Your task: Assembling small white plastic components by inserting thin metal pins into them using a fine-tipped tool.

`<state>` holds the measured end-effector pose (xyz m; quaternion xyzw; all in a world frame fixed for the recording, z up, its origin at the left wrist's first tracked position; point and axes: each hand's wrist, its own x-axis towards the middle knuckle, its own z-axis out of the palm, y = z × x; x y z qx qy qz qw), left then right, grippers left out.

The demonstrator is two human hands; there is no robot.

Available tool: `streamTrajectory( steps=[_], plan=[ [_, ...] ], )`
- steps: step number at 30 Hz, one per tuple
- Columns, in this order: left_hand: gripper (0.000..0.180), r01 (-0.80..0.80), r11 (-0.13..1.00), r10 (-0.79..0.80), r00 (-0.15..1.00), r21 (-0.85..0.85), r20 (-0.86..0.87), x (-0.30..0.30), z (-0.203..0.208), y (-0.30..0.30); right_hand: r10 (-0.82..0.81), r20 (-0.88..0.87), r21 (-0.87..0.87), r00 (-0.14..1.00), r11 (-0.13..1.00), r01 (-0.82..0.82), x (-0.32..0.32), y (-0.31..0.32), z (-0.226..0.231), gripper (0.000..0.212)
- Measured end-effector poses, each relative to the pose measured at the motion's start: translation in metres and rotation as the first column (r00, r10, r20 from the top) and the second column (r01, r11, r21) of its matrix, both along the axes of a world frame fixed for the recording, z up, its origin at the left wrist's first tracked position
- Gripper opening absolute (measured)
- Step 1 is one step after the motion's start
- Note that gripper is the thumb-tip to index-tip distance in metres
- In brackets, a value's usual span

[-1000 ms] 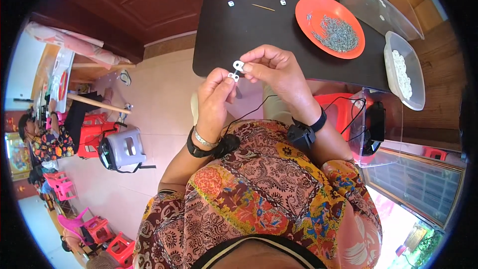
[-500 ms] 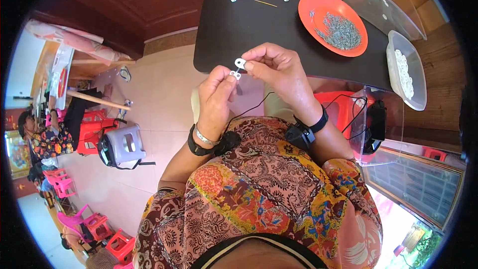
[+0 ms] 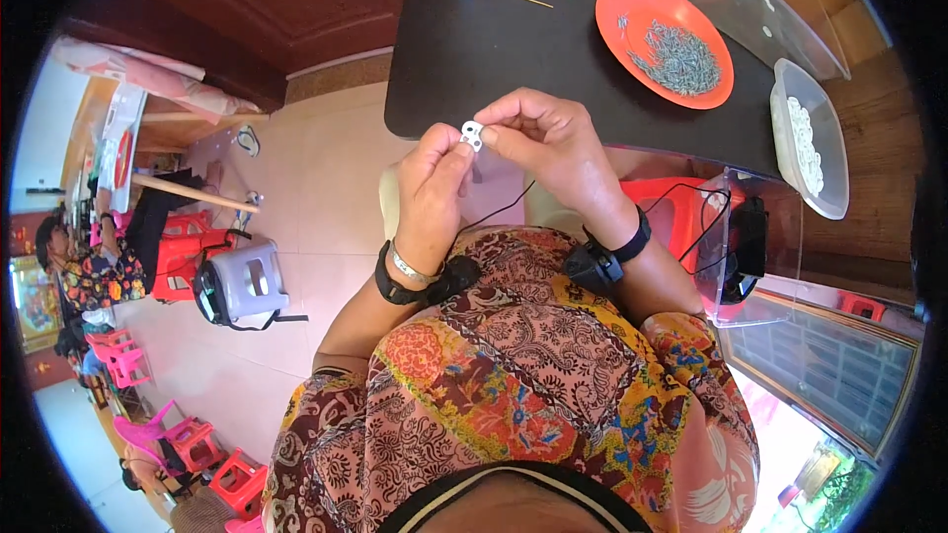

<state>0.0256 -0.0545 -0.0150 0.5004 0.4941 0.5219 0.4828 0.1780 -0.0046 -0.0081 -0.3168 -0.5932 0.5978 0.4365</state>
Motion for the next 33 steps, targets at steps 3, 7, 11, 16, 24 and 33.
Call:
streamTrajectory(
  steps=[3,7,11,16,24,33],
  plan=[
    [0.015,-0.003,1.0,0.003,1.0,-0.009,0.007,0.0,-0.003,0.0,0.008,0.012,0.007,1.0,1.0,-0.008,0.0,0.0,-0.002,0.013],
    [0.016,-0.046,0.999,0.046,0.99,-0.004,0.135,0.002,-0.004,0.002,0.058,-0.073,0.006,0.996,0.998,-0.058,-0.002,-0.003,-0.001,0.015],
    [0.016,-0.007,0.999,0.012,0.99,-0.041,0.139,0.005,0.003,0.001,-0.003,-0.004,0.116,1.0,0.993,0.004,-0.002,-0.006,-0.004,0.02],
    [0.016,0.054,0.997,-0.042,0.978,-0.052,0.206,0.003,0.004,0.0,0.078,-0.022,0.101,0.997,0.992,-0.075,0.007,-0.003,-0.001,0.021],
    [0.019,0.107,0.994,-0.105,0.989,-0.018,0.105,0.003,0.012,-0.002,0.143,-0.172,-0.036,0.975,0.988,-0.152,0.012,-0.001,-0.001,0.021],
    [0.015,0.124,0.992,-0.122,0.984,-0.008,0.127,0.003,0.007,-0.003,0.096,-0.127,-0.089,0.987,0.99,-0.108,0.014,0.0,-0.004,0.017]
  ],
)
